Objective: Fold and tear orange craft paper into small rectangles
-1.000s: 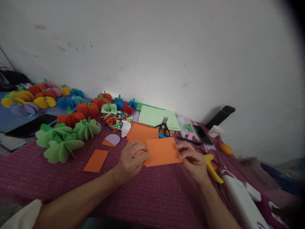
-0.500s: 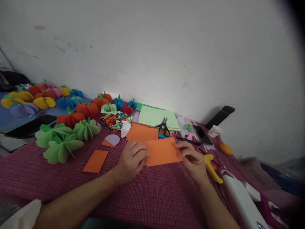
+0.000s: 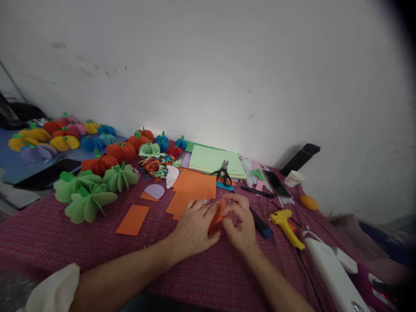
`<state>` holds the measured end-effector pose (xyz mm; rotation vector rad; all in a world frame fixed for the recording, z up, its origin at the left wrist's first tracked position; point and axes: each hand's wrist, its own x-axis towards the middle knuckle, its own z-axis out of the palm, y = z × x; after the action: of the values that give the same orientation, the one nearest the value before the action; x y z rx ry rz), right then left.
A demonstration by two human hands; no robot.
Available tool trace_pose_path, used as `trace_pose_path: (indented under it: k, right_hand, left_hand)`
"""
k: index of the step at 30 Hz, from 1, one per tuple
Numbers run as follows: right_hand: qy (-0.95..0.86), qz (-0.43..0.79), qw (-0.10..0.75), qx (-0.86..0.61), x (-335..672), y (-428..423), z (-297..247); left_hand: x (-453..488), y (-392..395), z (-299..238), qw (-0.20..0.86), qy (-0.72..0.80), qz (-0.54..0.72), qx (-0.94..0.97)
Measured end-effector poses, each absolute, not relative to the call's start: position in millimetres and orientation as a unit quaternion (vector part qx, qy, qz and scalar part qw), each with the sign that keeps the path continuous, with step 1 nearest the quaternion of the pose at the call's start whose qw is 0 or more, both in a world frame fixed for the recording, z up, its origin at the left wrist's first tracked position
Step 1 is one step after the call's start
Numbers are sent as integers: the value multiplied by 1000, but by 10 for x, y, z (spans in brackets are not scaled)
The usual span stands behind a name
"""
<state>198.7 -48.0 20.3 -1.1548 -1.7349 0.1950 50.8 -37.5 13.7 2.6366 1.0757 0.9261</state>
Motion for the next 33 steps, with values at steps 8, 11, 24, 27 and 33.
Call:
trace_pose_path:
  k: [8, 11, 24, 27, 33]
  right_hand:
    - [-673, 147, 537, -487, 2070, -436, 243]
    - [-616, 277, 537, -505, 2157, -358, 179]
    - [-578, 388, 489, -525, 2136, -342, 67]
    - [-577, 395, 489, -523, 2124, -346, 95]
    - [-573, 369, 495, -539, 2136, -337, 133]
  left_hand:
    - [453, -237, 50, 332, 395, 413, 751]
    - [415, -172, 12, 498, 394, 433, 640]
    - [447, -161, -59, 702, 358, 358, 501]
    - [445, -150, -131, 696, 363, 340, 518]
    - [453, -172, -126, 705, 369, 310, 519]
